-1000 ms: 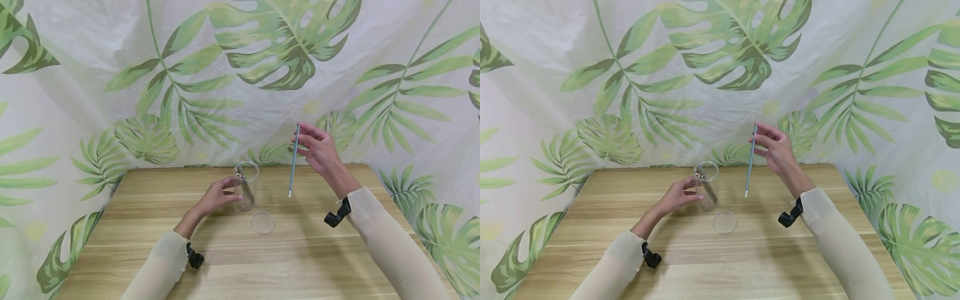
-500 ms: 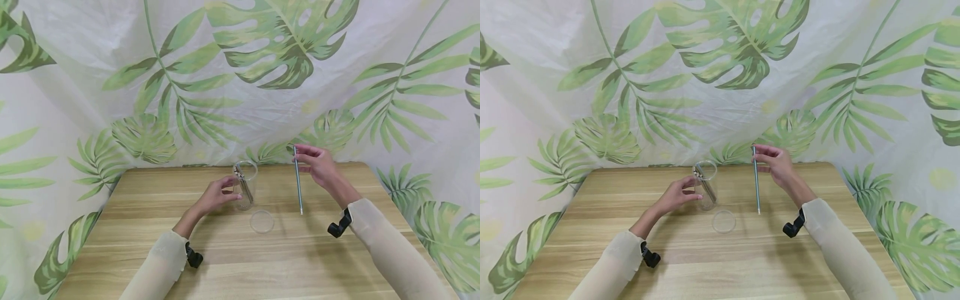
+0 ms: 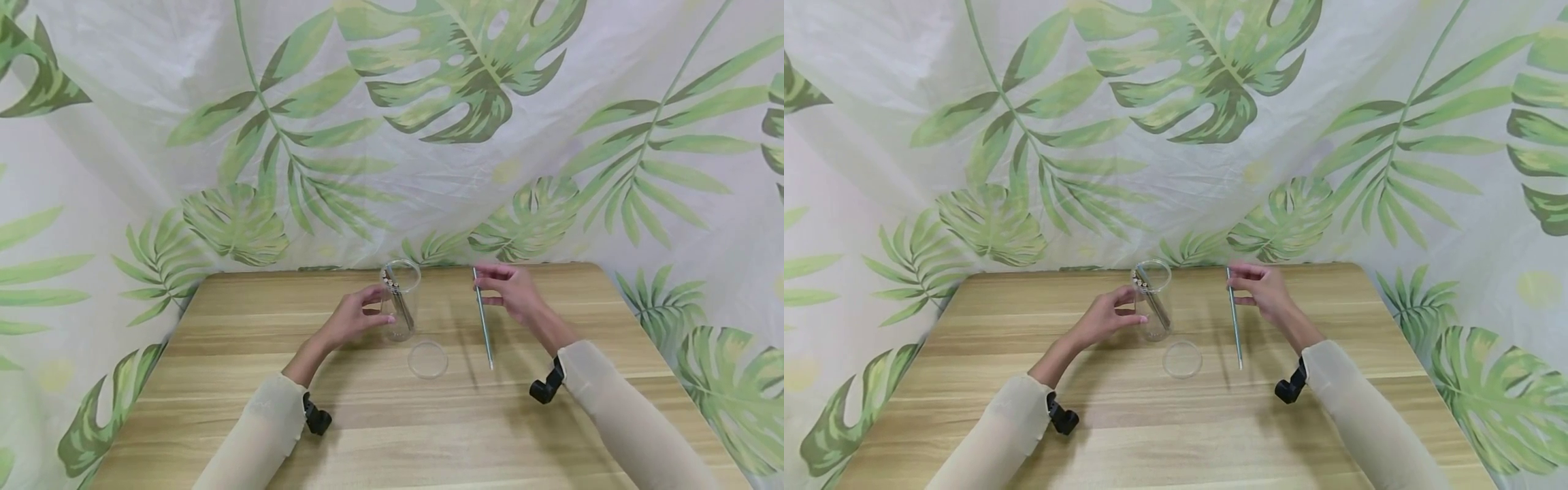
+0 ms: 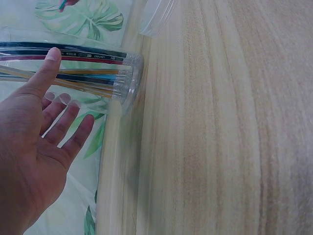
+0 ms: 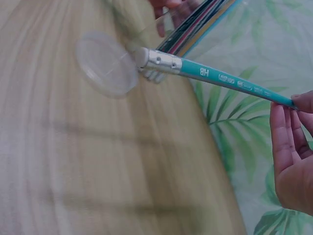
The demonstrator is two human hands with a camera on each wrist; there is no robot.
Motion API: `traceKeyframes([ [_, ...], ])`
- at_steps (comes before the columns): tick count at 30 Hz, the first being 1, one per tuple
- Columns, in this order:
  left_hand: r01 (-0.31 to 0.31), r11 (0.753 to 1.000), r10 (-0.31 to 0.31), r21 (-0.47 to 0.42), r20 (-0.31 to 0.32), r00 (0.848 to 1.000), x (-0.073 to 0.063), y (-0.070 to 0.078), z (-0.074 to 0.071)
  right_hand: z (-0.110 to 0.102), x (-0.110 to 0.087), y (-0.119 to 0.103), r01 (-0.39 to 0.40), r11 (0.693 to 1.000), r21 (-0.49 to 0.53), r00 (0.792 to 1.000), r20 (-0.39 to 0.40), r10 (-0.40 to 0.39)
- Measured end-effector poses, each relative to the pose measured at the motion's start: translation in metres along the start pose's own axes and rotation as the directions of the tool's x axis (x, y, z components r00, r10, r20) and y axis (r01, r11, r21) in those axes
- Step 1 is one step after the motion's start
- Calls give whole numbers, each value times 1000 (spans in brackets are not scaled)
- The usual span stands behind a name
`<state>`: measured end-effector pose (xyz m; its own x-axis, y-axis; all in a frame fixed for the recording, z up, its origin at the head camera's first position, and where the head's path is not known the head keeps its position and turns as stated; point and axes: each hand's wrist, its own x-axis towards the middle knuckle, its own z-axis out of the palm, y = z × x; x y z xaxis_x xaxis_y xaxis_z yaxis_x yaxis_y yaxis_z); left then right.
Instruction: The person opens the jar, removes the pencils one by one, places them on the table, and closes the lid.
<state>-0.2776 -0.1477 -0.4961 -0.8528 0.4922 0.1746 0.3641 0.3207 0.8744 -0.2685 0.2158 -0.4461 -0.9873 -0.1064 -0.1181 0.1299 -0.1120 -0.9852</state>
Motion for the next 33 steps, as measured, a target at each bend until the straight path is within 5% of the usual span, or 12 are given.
traceKeyframes([
  [12,-5,1000,5,8,-1,1000,1,-1,-1,7,5,35,-71,983,-169,997,-35,66],
  [33,-5,1000,5,-13,-11,1000,0,0,1,24,10,73,-101,969,-225,994,-65,88],
])
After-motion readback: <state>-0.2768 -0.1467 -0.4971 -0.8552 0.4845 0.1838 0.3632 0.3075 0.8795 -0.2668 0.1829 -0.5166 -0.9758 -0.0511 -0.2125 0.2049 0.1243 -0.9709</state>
